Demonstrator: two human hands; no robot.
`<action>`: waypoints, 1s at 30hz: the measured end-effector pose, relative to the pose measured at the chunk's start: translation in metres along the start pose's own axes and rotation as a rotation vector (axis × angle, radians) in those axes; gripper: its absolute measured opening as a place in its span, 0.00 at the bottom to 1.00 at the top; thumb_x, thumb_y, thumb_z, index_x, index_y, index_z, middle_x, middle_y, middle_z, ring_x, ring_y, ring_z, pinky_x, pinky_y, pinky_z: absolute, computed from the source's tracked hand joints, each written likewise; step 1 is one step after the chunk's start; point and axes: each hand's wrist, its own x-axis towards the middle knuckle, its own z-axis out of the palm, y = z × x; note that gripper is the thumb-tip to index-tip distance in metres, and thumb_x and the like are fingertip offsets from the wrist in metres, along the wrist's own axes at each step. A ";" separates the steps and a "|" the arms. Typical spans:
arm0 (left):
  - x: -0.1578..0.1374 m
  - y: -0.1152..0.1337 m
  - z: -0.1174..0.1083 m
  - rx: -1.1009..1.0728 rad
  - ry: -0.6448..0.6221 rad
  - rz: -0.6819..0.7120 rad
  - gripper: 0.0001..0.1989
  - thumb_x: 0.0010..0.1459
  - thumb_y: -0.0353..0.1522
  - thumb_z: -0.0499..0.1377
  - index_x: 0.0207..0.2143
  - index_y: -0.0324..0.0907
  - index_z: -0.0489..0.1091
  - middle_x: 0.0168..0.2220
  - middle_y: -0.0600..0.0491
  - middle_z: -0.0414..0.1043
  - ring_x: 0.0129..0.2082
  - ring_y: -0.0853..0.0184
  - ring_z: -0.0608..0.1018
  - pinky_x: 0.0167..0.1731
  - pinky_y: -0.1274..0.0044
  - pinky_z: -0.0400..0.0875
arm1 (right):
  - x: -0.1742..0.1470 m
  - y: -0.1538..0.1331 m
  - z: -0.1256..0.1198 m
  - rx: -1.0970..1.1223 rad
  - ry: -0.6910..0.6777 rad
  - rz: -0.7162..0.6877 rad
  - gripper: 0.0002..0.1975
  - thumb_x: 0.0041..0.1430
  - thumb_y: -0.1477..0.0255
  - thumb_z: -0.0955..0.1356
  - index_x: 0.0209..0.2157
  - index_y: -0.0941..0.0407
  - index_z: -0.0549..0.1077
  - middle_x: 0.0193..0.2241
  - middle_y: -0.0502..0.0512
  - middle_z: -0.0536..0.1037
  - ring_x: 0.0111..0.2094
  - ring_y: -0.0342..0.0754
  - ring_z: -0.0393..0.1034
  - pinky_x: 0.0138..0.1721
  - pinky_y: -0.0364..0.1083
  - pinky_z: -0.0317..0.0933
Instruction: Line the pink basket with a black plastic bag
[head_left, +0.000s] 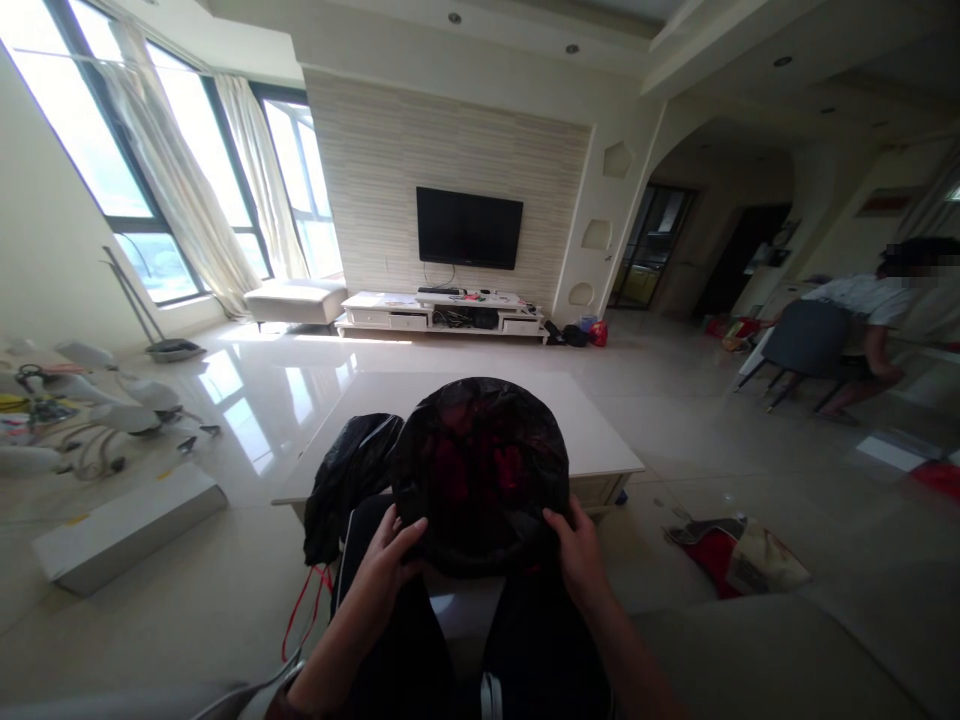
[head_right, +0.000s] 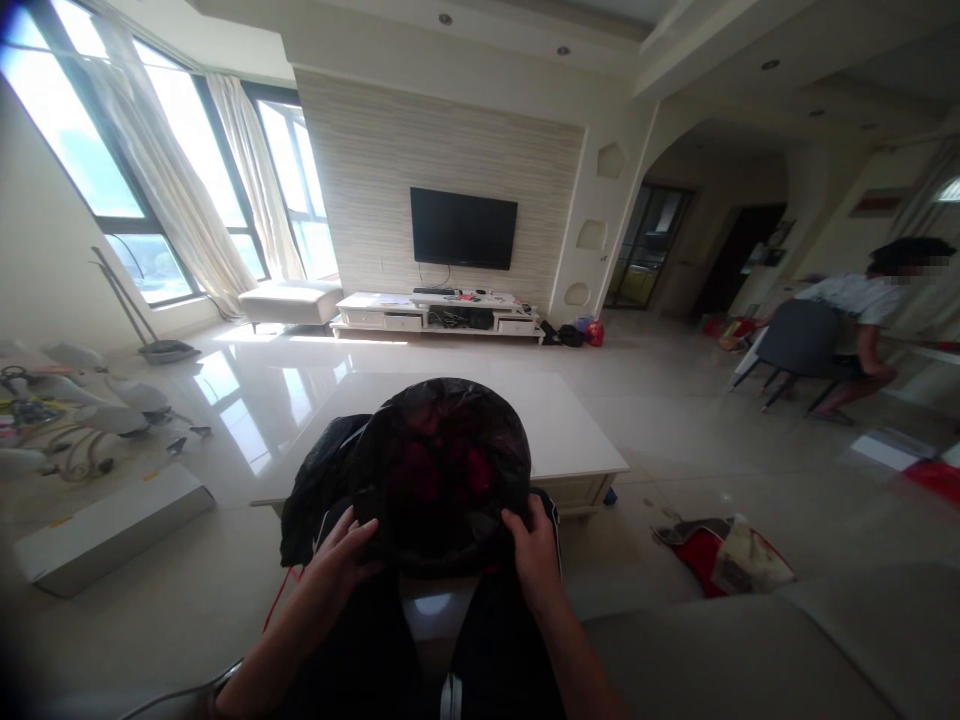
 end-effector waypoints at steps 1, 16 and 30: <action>0.000 -0.003 0.002 0.001 0.033 -0.007 0.40 0.41 0.39 0.75 0.59 0.52 0.69 0.57 0.45 0.75 0.55 0.47 0.78 0.34 0.69 0.78 | -0.003 -0.005 -0.001 -0.052 -0.020 -0.048 0.17 0.57 0.62 0.75 0.46 0.53 0.79 0.45 0.54 0.81 0.49 0.55 0.73 0.54 0.51 0.65; 0.011 -0.027 -0.022 -0.057 0.161 -0.042 0.23 0.37 0.27 0.68 0.40 0.43 0.73 0.29 0.56 0.75 0.27 0.67 0.76 0.24 0.78 0.70 | -0.024 -0.035 -0.010 0.237 -0.191 0.171 0.26 0.44 0.62 0.84 0.43 0.52 0.75 0.33 0.50 0.80 0.32 0.48 0.72 0.32 0.43 0.64; 0.007 -0.015 -0.039 -0.120 0.040 -0.178 0.33 0.29 0.26 0.74 0.43 0.43 0.72 0.34 0.53 0.79 0.30 0.65 0.79 0.27 0.77 0.77 | -0.025 -0.030 -0.027 0.673 -0.277 0.553 0.22 0.52 0.59 0.80 0.46 0.54 0.83 0.47 0.53 0.84 0.50 0.51 0.78 0.56 0.47 0.69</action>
